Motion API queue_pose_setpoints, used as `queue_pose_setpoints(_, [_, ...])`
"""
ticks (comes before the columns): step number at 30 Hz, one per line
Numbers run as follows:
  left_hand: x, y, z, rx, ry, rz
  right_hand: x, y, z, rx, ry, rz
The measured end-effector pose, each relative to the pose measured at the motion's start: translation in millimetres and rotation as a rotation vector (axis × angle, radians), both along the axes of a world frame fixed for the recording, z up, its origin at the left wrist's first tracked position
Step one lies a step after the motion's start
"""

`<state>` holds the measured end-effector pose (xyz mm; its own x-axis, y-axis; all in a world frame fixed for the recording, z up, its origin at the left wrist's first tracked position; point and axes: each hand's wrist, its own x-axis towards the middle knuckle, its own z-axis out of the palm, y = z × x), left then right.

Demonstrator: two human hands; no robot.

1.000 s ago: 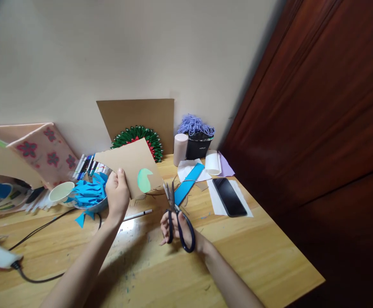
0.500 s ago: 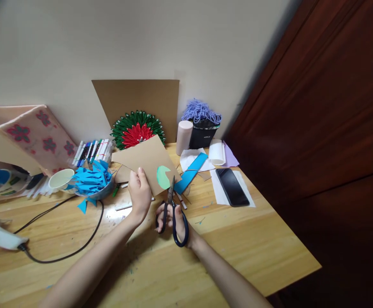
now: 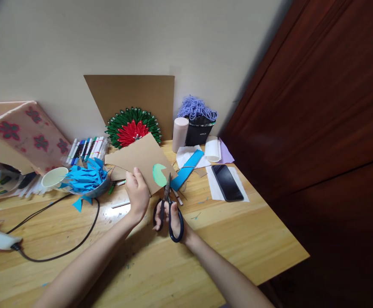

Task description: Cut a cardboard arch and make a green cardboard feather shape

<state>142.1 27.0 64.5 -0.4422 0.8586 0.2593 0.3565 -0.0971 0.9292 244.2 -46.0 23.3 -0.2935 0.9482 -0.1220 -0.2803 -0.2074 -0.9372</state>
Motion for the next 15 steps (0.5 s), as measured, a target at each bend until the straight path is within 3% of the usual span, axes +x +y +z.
queue_pose_setpoints(15, [-4,2,3.3,0.027,-0.006,-0.021,6,1,-26.0,0.056,-0.061,-0.045])
